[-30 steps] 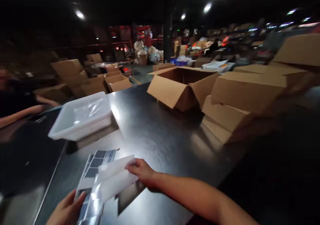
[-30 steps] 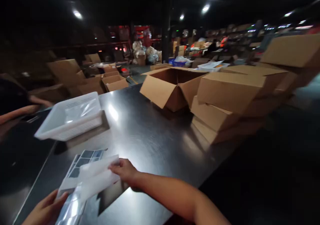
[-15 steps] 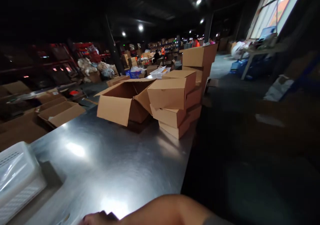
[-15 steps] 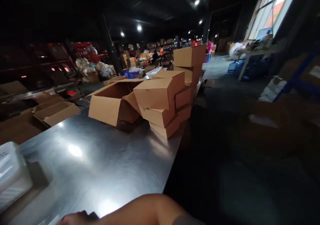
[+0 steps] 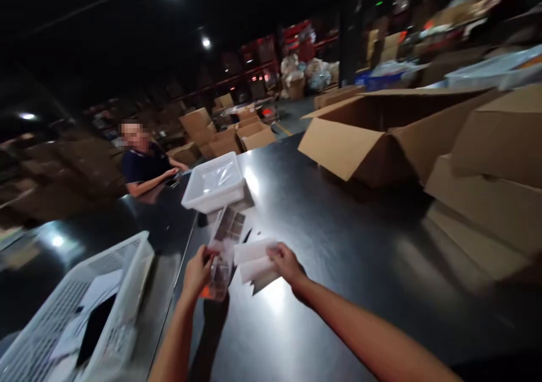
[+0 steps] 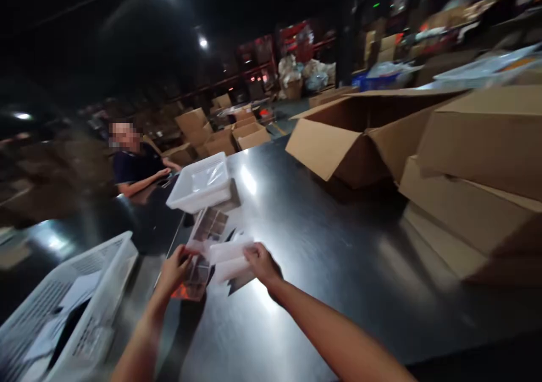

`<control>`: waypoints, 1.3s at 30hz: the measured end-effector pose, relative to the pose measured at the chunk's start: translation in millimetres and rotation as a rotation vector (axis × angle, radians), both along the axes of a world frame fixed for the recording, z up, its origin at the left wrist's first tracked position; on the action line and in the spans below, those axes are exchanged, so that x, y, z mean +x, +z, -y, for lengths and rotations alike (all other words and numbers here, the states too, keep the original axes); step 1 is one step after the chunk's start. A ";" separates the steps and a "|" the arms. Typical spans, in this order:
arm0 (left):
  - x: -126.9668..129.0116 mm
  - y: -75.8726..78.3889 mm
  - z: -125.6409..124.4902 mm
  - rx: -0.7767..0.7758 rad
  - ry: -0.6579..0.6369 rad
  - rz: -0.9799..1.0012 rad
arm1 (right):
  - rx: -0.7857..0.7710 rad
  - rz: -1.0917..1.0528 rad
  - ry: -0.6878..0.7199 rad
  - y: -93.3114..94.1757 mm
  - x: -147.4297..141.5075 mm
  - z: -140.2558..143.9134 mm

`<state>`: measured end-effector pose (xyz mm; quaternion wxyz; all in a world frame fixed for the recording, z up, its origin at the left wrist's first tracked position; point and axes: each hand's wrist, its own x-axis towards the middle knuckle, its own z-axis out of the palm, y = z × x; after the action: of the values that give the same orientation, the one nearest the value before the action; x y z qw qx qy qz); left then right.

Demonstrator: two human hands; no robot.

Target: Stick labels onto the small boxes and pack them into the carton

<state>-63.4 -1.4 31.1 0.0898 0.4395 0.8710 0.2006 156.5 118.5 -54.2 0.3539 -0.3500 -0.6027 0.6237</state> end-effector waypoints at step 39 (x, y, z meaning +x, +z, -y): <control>24.4 -3.3 79.9 -0.229 -0.053 0.038 | 0.086 -0.081 0.212 -1.8 0.7 13.7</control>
<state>-39.0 -81.3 27.8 0.1611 0.4455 0.8743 0.1055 157.2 104.9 -55.9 0.3245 -0.2433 -0.6477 0.6449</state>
